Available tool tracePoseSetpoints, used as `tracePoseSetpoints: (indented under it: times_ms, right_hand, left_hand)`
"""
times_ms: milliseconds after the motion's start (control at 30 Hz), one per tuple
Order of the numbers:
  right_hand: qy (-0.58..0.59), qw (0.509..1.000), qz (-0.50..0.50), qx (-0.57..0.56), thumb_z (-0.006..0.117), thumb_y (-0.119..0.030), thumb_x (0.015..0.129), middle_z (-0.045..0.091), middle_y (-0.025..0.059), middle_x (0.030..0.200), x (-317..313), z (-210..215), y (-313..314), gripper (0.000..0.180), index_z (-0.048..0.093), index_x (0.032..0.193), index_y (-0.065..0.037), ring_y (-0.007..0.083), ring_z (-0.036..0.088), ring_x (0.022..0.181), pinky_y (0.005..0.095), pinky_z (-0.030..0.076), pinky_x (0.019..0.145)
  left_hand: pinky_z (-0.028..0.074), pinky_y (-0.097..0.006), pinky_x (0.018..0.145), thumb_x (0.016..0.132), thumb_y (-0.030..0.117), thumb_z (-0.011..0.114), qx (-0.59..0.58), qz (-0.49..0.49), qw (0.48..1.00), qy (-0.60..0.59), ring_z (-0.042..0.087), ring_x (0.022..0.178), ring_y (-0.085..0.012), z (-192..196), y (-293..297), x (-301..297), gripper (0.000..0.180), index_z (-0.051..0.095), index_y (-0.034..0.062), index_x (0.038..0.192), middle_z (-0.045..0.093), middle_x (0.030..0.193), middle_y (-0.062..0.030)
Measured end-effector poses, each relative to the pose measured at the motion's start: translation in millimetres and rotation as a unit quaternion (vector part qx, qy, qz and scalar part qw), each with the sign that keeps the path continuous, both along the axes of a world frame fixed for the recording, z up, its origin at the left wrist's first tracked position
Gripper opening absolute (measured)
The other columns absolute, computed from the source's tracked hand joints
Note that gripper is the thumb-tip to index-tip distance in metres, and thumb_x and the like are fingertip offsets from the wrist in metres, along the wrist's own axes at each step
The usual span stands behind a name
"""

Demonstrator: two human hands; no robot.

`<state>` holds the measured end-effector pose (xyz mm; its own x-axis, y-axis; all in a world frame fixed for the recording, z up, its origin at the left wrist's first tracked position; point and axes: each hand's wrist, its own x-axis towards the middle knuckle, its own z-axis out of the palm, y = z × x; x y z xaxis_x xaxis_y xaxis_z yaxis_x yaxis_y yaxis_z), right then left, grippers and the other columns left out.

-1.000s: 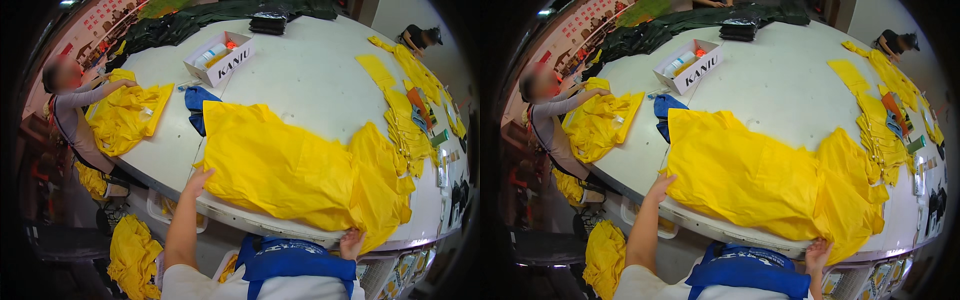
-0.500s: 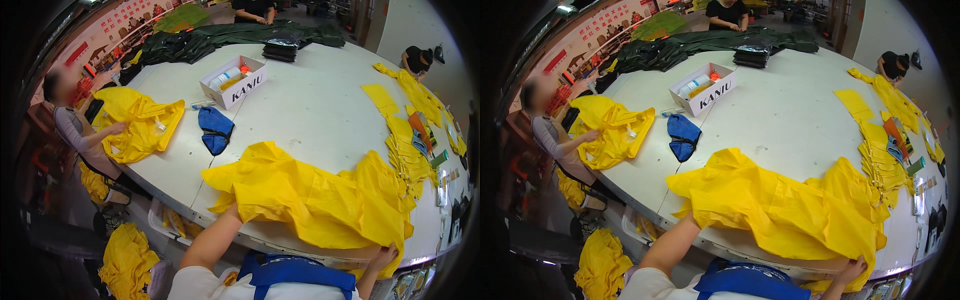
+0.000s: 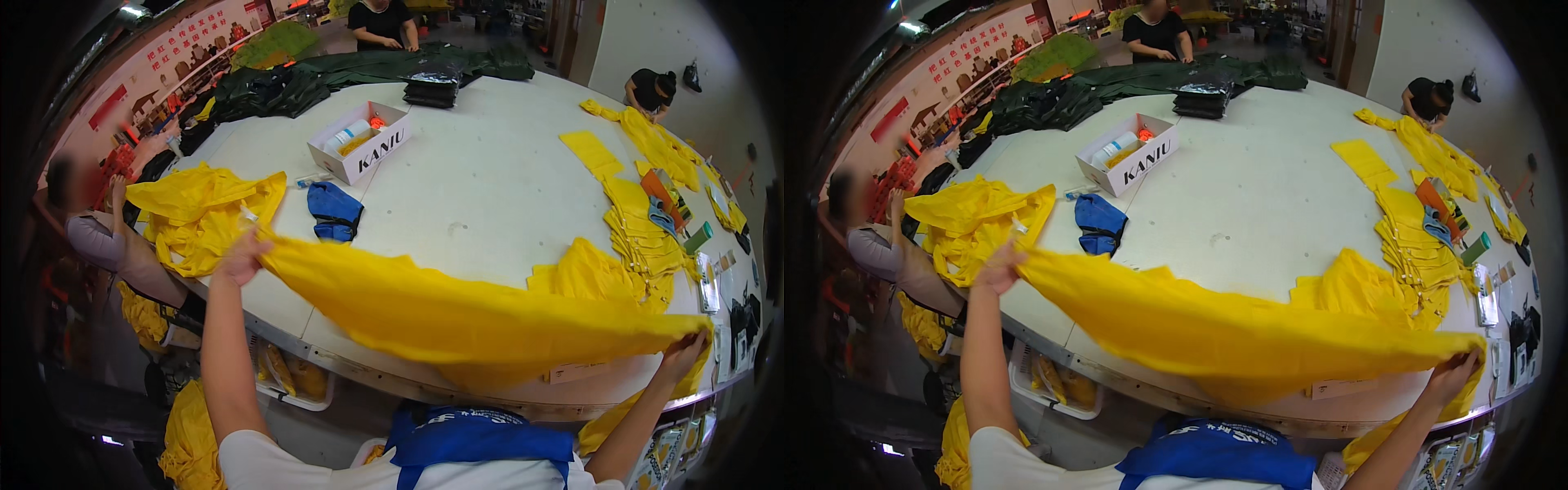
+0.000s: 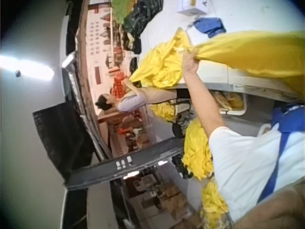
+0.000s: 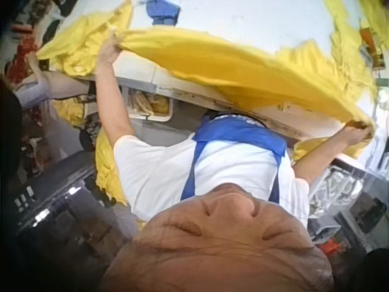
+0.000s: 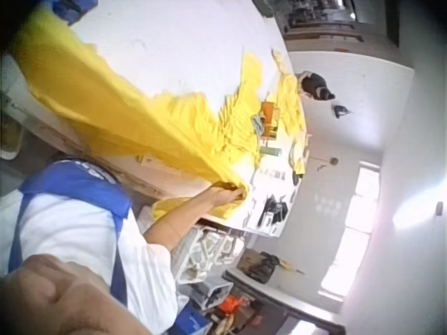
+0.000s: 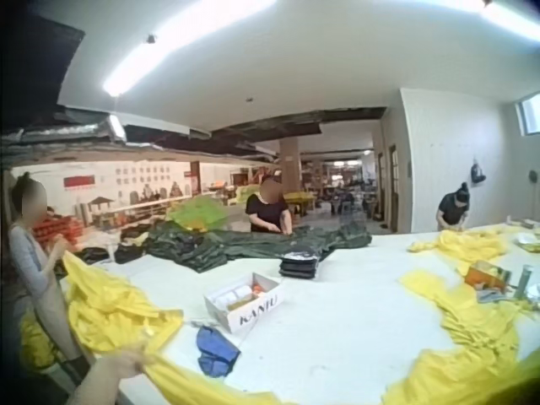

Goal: The person folds yellow shirts on a large white table, places them into clear plastic packaging, and stacks the packaged items. The person also uses scissors to trim loose threads from the shirts before folding.

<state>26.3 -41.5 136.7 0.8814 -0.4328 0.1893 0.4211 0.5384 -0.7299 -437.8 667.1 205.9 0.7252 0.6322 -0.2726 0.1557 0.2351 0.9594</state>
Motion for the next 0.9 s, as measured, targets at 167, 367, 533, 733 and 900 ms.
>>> tracePoseSetpoints:
  times_ms: [167,367,533,733,900]
  right_hand:
    - [-0.096,0.977,0.186,0.036,0.054,-0.026,0.095,0.067,0.0037,0.096,47,55,-11,0.023,0.062,0.101,-0.005,0.0142,0.062,0.088,0.027,0.048,0.085]
    - [-0.102,0.789,-0.345,-0.498,0.05,-0.023,0.097,0.061,0.0076,0.107,18,144,-79,0.026,0.058,0.113,-0.005,0.0198,0.058,0.095,0.0298,0.046,0.082]
    - [-0.06,0.849,-0.274,-0.447,0.05,-0.025,0.096,0.062,0.0096,0.109,44,204,-105,0.029,0.058,0.114,-0.004,0.0222,0.058,0.099,0.0311,0.044,0.086]
    - [-0.014,0.77,-0.189,-0.609,0.049,-0.028,0.095,0.062,0.012,0.111,154,270,-61,0.033,0.058,0.115,-0.003,0.0251,0.057,0.103,0.0326,0.043,0.09]
    - [0.022,0.635,-0.037,-0.771,0.049,-0.03,0.094,0.062,0.014,0.113,291,293,34,0.037,0.058,0.116,-0.002,0.0276,0.057,0.106,0.0339,0.041,0.094]
  left_hand:
    - [0.043,-0.03,0.081,0.087,0.019,0.063,-0.036,0.07,0.976,-0.201,0.055,0.096,-0.0158,63,5,-7,0.039,0.049,0.0067,0.121,0.059,0.107,-0.0038]
    - [0.038,-0.018,0.055,0.088,0.029,0.064,0.282,0.224,0.924,-0.132,0.051,0.07,-0.0031,136,35,-88,0.019,0.057,0.0174,0.101,0.057,0.088,0.009]
    - [0.034,-0.013,0.044,0.089,0.029,0.061,0.36,0.271,0.874,-0.182,0.049,0.054,-0.0025,238,27,-72,0.02,0.058,0.0118,0.1,0.059,0.081,0.0059]
    - [0.051,-0.023,0.061,0.09,0.02,0.057,0.388,0.271,0.872,-0.125,0.058,0.068,-0.0132,272,78,49,0.018,0.057,0.0046,0.1,0.06,0.089,-0.0063]
    - [0.055,-0.031,0.069,0.091,0.012,0.053,0.34,0.294,0.874,-0.185,0.064,0.084,-0.0204,219,112,245,0.028,0.047,0.0026,0.117,0.059,0.101,-0.012]
